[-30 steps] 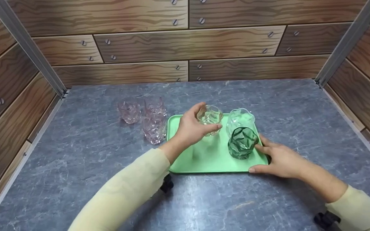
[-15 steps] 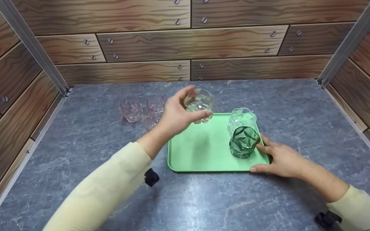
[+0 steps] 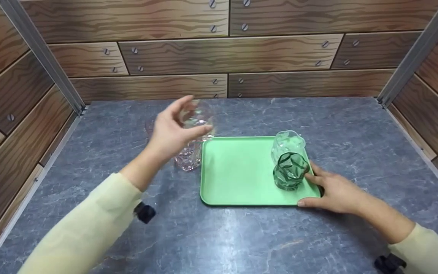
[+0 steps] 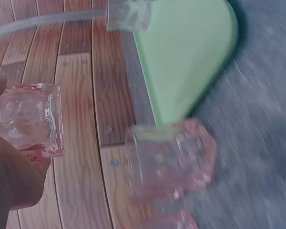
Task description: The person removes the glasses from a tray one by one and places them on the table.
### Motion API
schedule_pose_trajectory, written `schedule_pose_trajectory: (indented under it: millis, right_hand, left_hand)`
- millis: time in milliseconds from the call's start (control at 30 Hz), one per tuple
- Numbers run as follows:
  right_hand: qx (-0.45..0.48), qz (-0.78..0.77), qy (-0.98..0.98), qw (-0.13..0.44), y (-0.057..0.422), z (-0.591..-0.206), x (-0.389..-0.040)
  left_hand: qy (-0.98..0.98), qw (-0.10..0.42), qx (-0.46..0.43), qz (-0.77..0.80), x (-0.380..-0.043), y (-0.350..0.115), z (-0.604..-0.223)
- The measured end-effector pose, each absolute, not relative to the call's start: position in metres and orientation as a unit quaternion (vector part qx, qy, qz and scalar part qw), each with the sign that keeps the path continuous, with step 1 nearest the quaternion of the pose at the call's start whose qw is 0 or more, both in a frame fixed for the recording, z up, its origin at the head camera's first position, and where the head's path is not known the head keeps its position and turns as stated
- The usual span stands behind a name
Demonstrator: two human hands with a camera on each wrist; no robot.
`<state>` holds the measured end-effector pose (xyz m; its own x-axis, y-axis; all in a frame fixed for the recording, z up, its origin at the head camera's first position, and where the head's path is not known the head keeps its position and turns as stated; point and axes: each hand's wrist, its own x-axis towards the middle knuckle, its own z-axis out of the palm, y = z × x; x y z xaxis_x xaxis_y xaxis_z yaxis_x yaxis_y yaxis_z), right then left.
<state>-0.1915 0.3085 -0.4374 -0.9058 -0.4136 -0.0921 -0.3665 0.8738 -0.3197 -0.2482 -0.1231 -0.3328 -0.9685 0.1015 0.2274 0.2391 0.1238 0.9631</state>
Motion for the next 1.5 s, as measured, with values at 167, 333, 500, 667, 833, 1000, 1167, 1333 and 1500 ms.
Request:
schedule_pose_trajectory:
  millis: [167,333,500,667,833,1000,1167,1333,1500]
  right_hand:
    - [-0.195,-0.146,0.966,0.085,0.309,-0.439,-0.19]
    - [-0.198,-0.152,0.965,0.083,0.311,-0.44,-0.189]
    - [-0.201,-0.151,0.965,0.081,0.312,-0.441,-0.189]
    - [-0.199,-0.151,0.965,0.083,0.311,-0.441,-0.189]
    - [-0.198,-0.151,0.965,0.082,0.31,-0.44,-0.188]
    - [-0.199,-0.152,0.965,0.079,0.31,-0.439,-0.189]
    - [-0.201,-0.154,0.964,0.08,0.309,-0.438,-0.19]
    - [-0.2,-0.154,0.964,0.079,0.309,-0.438,-0.19]
    - [-0.199,-0.151,0.965,0.076,0.309,-0.438,-0.19]
  left_hand:
    - [-0.767,0.077,-0.097,-0.629,-0.247,-0.151,-0.338]
    - [-0.777,0.096,-0.073,-0.618,-0.247,-0.177,-0.344]
    - [-0.785,0.111,-0.046,-0.608,-0.248,-0.199,-0.351]
    - [-0.794,0.114,-0.019,-0.597,-0.247,-0.216,-0.359]
    - [-0.799,0.108,-0.003,-0.591,-0.247,-0.228,-0.371]
    - [-0.798,0.105,0.007,-0.594,-0.247,-0.235,-0.383]
    - [-0.8,0.106,0.012,-0.591,-0.248,-0.239,-0.397]
    - [-0.799,0.102,0.019,-0.592,-0.248,-0.24,-0.409]
    - [-0.794,0.103,0.023,-0.599,-0.248,-0.238,-0.421]
